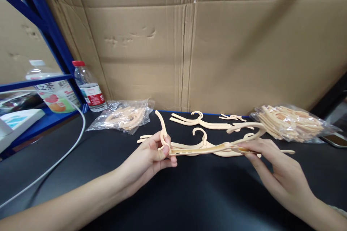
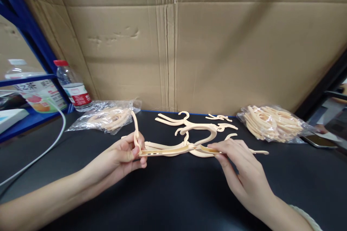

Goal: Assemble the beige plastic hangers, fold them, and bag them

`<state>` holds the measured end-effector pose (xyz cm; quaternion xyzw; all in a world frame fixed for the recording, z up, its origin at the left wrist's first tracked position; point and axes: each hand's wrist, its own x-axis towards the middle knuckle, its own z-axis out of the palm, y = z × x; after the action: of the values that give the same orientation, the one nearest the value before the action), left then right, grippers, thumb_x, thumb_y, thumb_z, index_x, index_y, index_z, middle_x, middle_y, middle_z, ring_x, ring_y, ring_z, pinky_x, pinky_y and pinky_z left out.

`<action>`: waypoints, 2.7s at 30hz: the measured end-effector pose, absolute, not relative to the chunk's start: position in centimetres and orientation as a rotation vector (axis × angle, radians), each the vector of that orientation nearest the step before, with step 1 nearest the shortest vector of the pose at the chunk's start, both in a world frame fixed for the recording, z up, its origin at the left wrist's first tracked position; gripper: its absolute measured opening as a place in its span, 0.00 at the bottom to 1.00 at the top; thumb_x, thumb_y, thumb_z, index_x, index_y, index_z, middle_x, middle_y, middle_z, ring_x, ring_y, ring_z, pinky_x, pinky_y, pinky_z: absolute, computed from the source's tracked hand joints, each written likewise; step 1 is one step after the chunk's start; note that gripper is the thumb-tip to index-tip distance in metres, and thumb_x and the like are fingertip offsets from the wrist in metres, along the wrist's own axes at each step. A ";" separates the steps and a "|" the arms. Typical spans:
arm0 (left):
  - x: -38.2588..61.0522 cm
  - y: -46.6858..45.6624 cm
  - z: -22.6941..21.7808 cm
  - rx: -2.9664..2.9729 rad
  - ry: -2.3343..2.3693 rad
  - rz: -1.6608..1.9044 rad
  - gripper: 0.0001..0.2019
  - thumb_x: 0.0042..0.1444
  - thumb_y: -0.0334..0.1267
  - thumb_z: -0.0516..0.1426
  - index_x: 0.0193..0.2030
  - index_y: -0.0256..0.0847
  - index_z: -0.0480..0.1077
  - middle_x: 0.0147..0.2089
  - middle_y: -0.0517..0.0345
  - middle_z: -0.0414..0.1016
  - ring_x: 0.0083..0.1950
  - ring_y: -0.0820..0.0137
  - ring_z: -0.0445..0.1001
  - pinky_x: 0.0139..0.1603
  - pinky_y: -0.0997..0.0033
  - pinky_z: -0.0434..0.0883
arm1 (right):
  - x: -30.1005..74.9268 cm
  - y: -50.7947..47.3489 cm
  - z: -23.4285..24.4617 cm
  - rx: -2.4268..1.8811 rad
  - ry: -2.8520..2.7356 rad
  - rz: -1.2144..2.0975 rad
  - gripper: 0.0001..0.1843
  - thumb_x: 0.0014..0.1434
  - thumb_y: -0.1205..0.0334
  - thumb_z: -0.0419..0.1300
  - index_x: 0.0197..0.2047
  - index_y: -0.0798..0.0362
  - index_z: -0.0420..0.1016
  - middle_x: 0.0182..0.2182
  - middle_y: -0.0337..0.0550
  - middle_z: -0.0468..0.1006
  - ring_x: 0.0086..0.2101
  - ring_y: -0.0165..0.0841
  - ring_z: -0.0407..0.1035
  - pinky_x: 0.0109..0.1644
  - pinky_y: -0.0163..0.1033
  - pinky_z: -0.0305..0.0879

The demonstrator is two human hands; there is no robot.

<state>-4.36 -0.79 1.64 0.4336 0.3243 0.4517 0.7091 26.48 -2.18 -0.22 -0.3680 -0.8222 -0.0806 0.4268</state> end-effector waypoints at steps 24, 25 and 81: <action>-3.9 -1.0 1.3 0.963 0.827 1.135 0.15 0.47 0.32 0.69 0.27 0.39 0.63 0.28 0.64 0.72 0.31 0.73 0.75 0.37 0.72 0.77 | 26.2 -2.9 -0.5 -1.071 -2.046 -0.331 0.10 0.67 0.64 0.52 0.50 0.48 0.70 0.39 0.41 0.79 0.37 0.33 0.75 0.38 0.35 0.68; -3.9 -1.0 1.3 0.964 0.831 1.135 0.15 0.48 0.32 0.69 0.27 0.38 0.64 0.28 0.63 0.73 0.32 0.73 0.75 0.39 0.72 0.77 | 26.2 -2.9 -0.5 -1.086 -2.037 -0.338 0.10 0.67 0.64 0.52 0.50 0.48 0.70 0.39 0.40 0.80 0.37 0.33 0.76 0.38 0.35 0.69; -3.4 -3.5 0.5 2.665 0.804 0.326 0.22 0.58 0.41 0.58 0.60 0.47 0.67 0.70 0.45 0.59 0.70 0.45 0.55 0.68 0.36 0.49 | 26.5 -1.2 -0.6 -1.238 -2.482 0.021 0.08 0.65 0.70 0.53 0.36 0.52 0.71 0.35 0.45 0.73 0.37 0.38 0.66 0.43 0.48 0.66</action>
<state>-3.36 -3.49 0.50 0.9373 0.2828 0.1147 0.1686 26.51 -1.24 -0.59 -0.4389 -0.8796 0.0075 0.1831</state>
